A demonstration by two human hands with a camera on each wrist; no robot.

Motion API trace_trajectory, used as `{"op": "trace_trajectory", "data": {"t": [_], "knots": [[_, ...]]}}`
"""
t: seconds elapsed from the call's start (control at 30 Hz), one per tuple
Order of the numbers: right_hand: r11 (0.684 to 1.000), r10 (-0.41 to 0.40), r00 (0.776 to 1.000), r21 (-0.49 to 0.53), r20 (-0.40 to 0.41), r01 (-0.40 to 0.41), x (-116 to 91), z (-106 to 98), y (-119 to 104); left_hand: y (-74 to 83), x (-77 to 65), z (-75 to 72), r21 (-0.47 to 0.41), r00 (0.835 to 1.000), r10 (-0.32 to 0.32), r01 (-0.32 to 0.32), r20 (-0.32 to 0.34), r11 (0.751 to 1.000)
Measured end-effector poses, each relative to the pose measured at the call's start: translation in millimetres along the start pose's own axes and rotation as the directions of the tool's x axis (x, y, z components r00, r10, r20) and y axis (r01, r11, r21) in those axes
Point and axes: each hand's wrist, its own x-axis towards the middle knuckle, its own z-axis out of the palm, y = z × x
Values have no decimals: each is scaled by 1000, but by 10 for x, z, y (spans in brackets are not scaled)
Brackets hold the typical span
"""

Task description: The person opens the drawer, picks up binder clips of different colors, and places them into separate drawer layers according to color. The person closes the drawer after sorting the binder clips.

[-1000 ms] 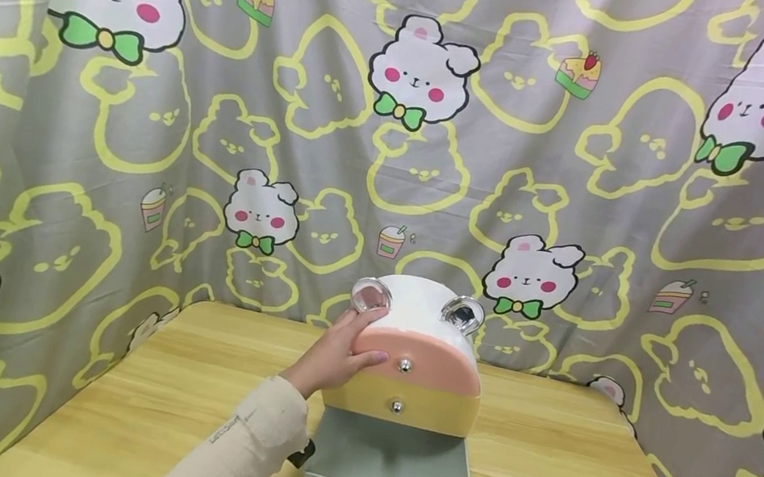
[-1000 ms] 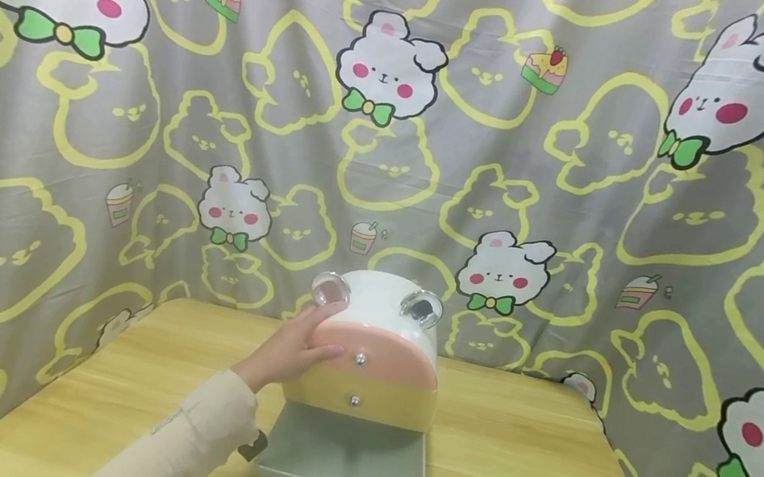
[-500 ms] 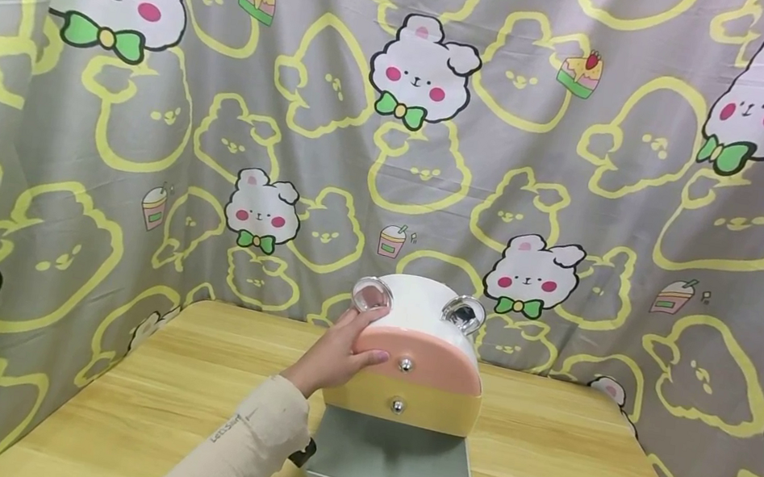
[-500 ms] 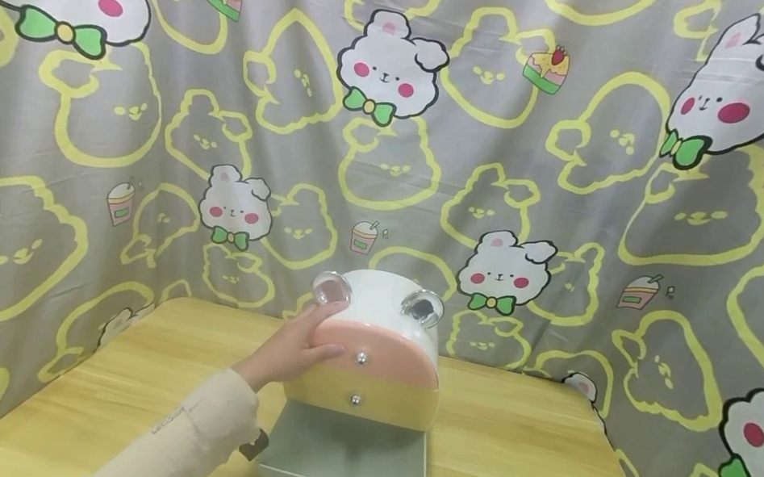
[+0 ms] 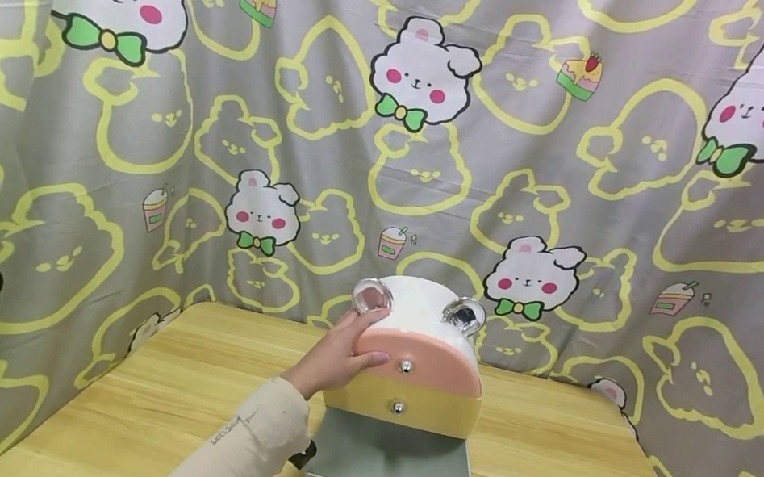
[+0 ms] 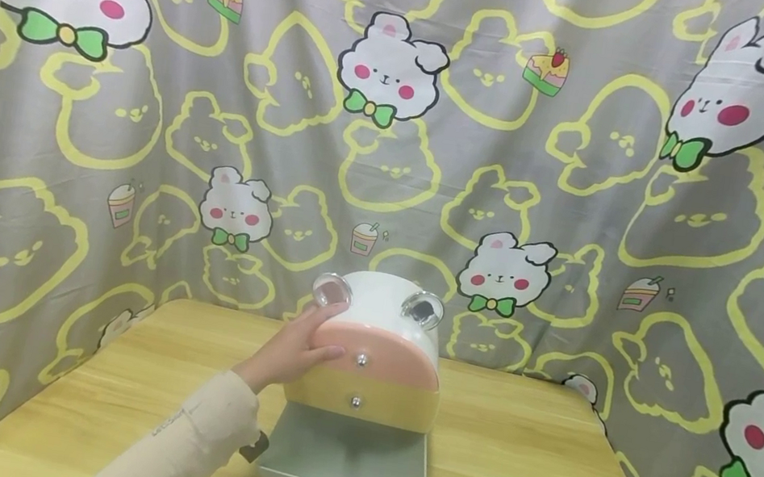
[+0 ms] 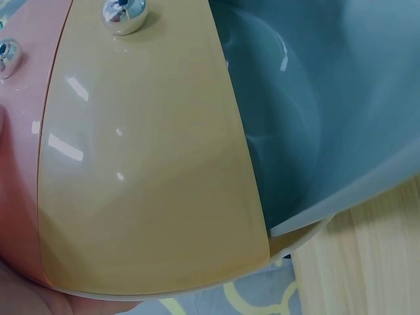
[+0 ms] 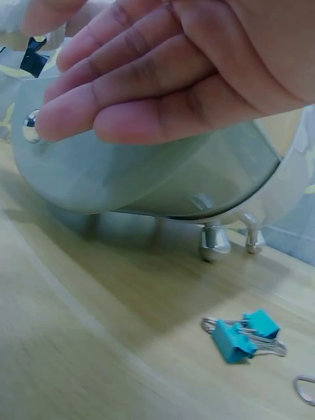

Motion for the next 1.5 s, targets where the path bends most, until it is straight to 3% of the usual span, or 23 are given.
{"op": "trace_trajectory", "data": {"t": [0.13, 0.33, 0.5, 0.77, 1.03, 1.27, 1.5], "knots": [[1000, 21, 999, 14, -25, -20, -63, -33, -23, -11, -3, 8, 1, 1000, 1, -1, -1, 1000], [998, -22, 998, -65, -62, 18, -157, -67, 13, -26, -2, 17, 1, 1000, 7, -7, -2, 1000], [997, -24, 998, -68, -63, 19, -226, -109, 43, -24, 9, -8, 10, 1000, 18, -18, -2, 1000], [994, 98, 994, 45, -40, -97, -327, -199, 28, -20, 31, -40, 24, 1000, 4, -4, 2, 1000], [988, 154, 988, 36, -33, -152, -442, -258, 137, 16, 12, -37, 5, 1000, -1, 1, 5, 1000], [968, 231, 972, 109, -45, -225, -505, -309, 217, 22, 15, -35, 11, 1000, 11, -11, 2, 1000], [977, 213, 971, 25, -107, -211, -552, -357, 323, -8, 11, -37, 11, 1000, 16, -16, 3, 1000]]}}
